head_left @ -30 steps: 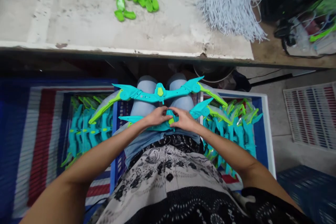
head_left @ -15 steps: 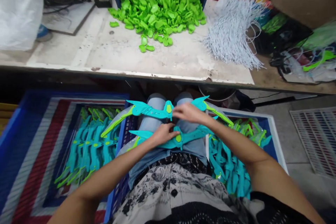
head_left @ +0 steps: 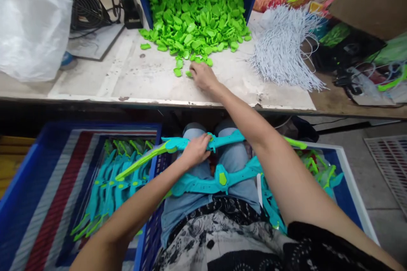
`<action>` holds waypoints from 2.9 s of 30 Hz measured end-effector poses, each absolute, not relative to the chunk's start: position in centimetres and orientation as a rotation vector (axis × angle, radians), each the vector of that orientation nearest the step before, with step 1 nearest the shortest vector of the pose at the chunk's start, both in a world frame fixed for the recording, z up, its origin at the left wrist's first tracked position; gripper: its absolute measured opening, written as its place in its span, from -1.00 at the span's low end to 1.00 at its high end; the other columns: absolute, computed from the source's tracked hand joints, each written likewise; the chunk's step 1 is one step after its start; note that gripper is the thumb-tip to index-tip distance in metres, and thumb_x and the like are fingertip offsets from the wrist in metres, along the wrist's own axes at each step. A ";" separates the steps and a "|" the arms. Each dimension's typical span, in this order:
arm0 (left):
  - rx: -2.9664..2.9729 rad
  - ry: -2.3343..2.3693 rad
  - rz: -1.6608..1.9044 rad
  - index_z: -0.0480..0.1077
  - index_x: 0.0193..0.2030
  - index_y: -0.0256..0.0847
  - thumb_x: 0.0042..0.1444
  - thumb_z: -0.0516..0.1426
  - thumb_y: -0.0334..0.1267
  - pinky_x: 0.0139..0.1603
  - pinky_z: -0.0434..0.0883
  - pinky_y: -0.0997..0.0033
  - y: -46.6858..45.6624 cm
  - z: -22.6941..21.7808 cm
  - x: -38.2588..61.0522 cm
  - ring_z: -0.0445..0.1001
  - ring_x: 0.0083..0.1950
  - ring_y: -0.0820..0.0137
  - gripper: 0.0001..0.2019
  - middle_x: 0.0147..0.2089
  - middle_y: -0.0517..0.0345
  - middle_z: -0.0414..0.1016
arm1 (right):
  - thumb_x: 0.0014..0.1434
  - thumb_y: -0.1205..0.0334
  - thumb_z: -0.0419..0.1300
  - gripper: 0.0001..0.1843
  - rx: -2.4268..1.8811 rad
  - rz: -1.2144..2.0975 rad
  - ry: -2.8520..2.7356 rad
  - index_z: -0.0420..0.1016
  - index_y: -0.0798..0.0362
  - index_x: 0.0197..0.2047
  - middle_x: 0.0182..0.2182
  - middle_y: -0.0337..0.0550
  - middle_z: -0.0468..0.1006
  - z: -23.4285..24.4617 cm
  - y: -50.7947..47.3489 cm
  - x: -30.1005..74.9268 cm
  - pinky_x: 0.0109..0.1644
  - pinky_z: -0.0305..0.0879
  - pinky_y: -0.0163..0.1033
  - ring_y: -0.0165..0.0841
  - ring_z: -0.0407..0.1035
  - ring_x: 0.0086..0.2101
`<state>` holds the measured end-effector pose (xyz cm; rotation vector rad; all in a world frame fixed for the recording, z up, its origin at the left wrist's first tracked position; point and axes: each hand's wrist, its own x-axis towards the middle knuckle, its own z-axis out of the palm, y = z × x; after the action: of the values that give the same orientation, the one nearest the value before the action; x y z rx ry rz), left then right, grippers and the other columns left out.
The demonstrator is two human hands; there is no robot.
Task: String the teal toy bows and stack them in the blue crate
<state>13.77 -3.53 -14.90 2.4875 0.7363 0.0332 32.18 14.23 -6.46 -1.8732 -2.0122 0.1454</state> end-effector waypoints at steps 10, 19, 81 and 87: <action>1.898 0.534 -0.278 0.46 -0.29 -0.29 -0.01 0.09 0.13 -0.35 0.22 0.48 3.6 -13.2 16.4 0.36 -0.32 0.36 -0.54 -0.37 0.17 0.45 | 0.13 0.24 0.16 -0.76 -1.894 0.278 -1.998 0.58 0.13 -0.18 -0.28 -0.09 0.53 -6.0 7.6 39.5 -0.10 0.24 -0.22 -0.32 0.37 -0.27; 1.804 0.551 -0.259 0.48 -0.21 -0.32 -0.02 0.12 0.10 -0.31 0.21 0.48 3.9 -13.9 17.7 0.32 -0.31 0.39 -0.53 -0.34 0.17 0.45 | 0.20 0.14 0.11 -0.72 -1.793 0.082 -1.950 0.52 0.14 -0.16 -0.17 0.03 0.44 -8.2 4.4 36.9 0.11 0.12 0.05 -0.12 0.22 -0.07; 2.863 0.513 0.293 0.24 0.24 0.04 0.23 -0.04 -0.41 -0.01 0.34 0.16 -2.4 -15.6 14.2 0.38 0.06 0.19 -0.54 0.17 -0.12 0.29 | 0.12 0.34 0.08 -0.84 -2.135 0.194 -1.455 0.47 0.12 -0.27 -0.19 0.01 0.48 -6.7 16.7 35.8 0.01 0.29 0.01 -0.16 0.35 -0.10; 2.638 0.617 0.295 0.33 0.11 -0.26 0.22 0.03 -0.27 0.08 0.35 0.08 -9.7 -14.7 10.7 0.29 0.16 0.10 -0.67 0.16 -0.20 0.29 | 0.00 0.37 0.10 -0.75 -2.186 0.216 -1.509 0.49 0.10 -0.22 -0.31 -0.08 0.55 -4.2 9.4 37.7 -0.04 0.29 -0.07 -0.18 0.40 -0.19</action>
<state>10.66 -9.73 -14.73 2.6382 0.6166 0.2947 37.67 9.43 -4.22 -2.1857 -1.5088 0.2157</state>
